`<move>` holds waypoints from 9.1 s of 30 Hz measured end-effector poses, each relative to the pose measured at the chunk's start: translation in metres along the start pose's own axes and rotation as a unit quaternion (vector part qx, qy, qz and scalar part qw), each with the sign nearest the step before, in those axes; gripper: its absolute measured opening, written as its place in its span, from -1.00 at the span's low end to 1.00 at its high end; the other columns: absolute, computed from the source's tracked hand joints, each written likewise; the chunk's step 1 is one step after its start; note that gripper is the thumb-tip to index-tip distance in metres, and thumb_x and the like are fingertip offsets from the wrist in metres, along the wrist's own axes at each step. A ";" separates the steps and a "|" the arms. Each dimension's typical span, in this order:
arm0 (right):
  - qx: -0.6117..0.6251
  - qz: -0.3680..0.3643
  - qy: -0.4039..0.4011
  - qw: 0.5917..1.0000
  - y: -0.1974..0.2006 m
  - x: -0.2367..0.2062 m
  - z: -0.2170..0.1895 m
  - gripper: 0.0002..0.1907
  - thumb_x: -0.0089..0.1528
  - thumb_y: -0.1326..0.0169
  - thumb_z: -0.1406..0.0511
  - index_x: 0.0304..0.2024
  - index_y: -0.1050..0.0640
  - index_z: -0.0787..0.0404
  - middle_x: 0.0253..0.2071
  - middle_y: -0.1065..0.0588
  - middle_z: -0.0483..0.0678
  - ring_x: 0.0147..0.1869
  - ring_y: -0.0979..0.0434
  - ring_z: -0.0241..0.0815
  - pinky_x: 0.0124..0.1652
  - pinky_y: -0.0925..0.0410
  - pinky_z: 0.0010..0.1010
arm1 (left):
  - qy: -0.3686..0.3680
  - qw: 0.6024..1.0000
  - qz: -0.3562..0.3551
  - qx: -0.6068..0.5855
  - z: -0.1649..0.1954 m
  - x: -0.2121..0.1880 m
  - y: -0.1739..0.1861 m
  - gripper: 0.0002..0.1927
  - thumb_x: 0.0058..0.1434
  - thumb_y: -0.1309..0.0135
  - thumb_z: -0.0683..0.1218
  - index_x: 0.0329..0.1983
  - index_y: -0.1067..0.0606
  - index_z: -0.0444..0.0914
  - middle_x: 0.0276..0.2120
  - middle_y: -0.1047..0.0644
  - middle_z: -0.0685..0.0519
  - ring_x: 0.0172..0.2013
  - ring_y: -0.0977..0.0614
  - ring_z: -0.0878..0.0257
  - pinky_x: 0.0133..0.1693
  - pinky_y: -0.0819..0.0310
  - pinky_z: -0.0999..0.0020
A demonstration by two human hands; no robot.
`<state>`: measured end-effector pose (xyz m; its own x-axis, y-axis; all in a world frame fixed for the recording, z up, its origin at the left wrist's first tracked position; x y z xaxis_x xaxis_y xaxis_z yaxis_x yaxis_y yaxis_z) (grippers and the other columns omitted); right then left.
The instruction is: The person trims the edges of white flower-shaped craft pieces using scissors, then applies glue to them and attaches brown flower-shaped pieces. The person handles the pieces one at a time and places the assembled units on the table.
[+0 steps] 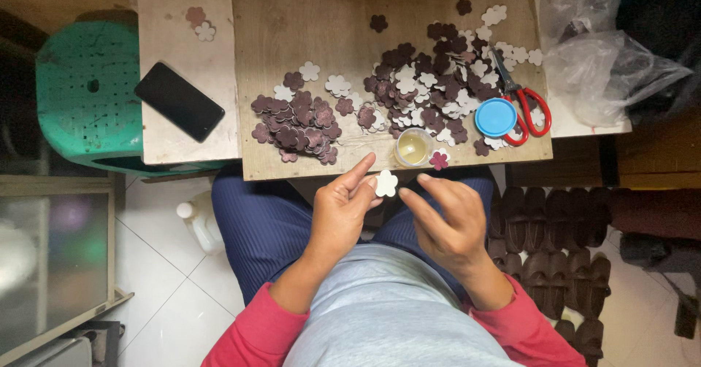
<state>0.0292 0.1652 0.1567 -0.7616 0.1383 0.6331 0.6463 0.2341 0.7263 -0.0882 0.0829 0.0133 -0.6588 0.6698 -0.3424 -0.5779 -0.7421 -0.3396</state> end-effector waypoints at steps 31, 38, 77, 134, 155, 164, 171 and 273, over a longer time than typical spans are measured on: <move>-0.055 -0.143 -0.156 0.976 -0.106 -0.039 0.109 -0.54 0.13 -0.34 0.02 -0.07 -0.66 0.16 0.40 -0.30 0.21 0.48 -0.20 0.30 0.32 -0.16 0.04 | 0.021 0.997 0.018 0.070 -0.013 0.005 0.020 -0.54 0.37 -0.01 -0.16 0.35 -0.42 -0.25 -0.07 -0.66 0.03 -0.20 -0.64 0.42 -0.16 -0.58 0.51; -0.044 -0.101 -0.152 0.982 -0.085 -0.031 0.102 -0.56 0.15 -0.36 0.07 -0.11 -0.62 0.24 0.39 -0.31 0.22 0.48 -0.22 0.28 0.33 -0.18 0.03 | -0.004 0.996 0.022 0.085 -0.010 0.005 0.025 -0.53 0.38 -0.02 -0.17 0.37 -0.41 -0.27 -0.06 -0.66 -0.01 -0.19 -0.62 0.43 -0.15 -0.59 0.49; 0.058 -0.066 -0.052 0.995 -0.039 -0.007 0.013 -0.51 0.05 -0.25 0.46 0.05 -0.63 0.11 0.33 -0.36 0.11 0.42 -0.31 0.17 0.34 -0.24 -0.01 | 0.025 0.999 -0.002 0.039 -0.025 0.005 0.014 -0.51 0.37 -0.02 -0.17 0.38 -0.38 -0.24 -0.06 -0.64 0.06 -0.17 -0.63 0.43 -0.14 -0.65 0.46; 0.455 0.031 -0.432 0.778 -0.061 -0.104 0.096 -0.22 0.15 -0.16 0.55 0.43 -0.27 0.33 -0.22 -0.50 -0.11 -0.07 -0.50 -0.36 0.03 -0.39 -0.48 | -0.208 0.767 -0.008 0.608 0.068 0.195 0.038 -0.49 -0.15 -0.40 -0.13 -0.04 -0.63 -0.23 -0.11 -0.59 -0.22 -0.03 -0.61 -0.14 0.04 -0.49 0.08; 0.536 -0.012 -0.445 0.718 -0.054 -0.062 0.091 -0.18 0.13 -0.17 0.55 0.45 -0.25 0.35 -0.26 -0.52 -0.09 -0.21 -0.45 -0.40 -0.17 -0.34 -0.58 | 0.065 0.990 -0.109 0.055 -0.034 0.037 -0.004 -0.61 0.38 -0.01 -0.03 0.18 -0.55 -0.31 -0.15 -0.67 0.06 -0.17 -0.69 0.33 -0.09 -0.62 0.34; 0.514 -0.052 -0.438 0.735 -0.059 -0.046 0.076 -0.14 0.12 -0.14 0.55 0.47 -0.20 0.32 -0.29 -0.50 -0.10 -0.20 -0.47 -0.39 -0.11 -0.36 -0.54 | 0.188 0.965 -0.103 -0.151 -0.047 -0.027 -0.008 -0.58 0.40 0.03 -0.06 0.28 -0.48 -0.31 -0.02 -0.62 0.01 -0.06 -0.65 0.28 0.01 -0.57 0.31; 0.502 -0.083 -0.427 0.748 -0.060 -0.040 0.065 -0.12 0.13 -0.12 0.56 0.50 -0.16 0.31 -0.29 -0.49 -0.09 -0.18 -0.48 -0.36 -0.08 -0.38 -0.50 | 0.189 0.958 -0.107 -0.187 -0.038 -0.036 -0.012 -0.55 0.45 0.14 -0.05 0.33 -0.42 -0.33 0.02 -0.60 0.00 0.01 -0.63 0.29 0.08 -0.55 0.31; 0.459 -0.059 -0.437 0.771 -0.074 -0.032 0.067 -0.06 0.13 -0.13 0.55 0.53 -0.08 0.26 -0.30 -0.49 -0.13 -0.25 -0.45 -0.46 -0.28 -0.30 -0.66 | -0.012 0.990 -0.035 -0.135 -0.015 -0.020 -0.010 -0.53 0.33 -0.11 -0.27 0.32 -0.40 -0.39 -0.02 -0.61 -0.02 -0.08 -0.62 0.37 -0.04 -0.56 0.44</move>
<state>0.0025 0.2074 0.0644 -0.8128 0.5663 -0.1365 0.5697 0.8217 0.0164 -0.0619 0.0767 0.0102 -0.6345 0.7167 -0.2893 -0.4753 -0.6570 -0.5852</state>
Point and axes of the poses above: each hand's wrist, its own x-axis towards the middle knuckle, its own y-axis out of the back of the hand, z = x × y, the point moved 10 cm from there along x, towards the middle knuckle
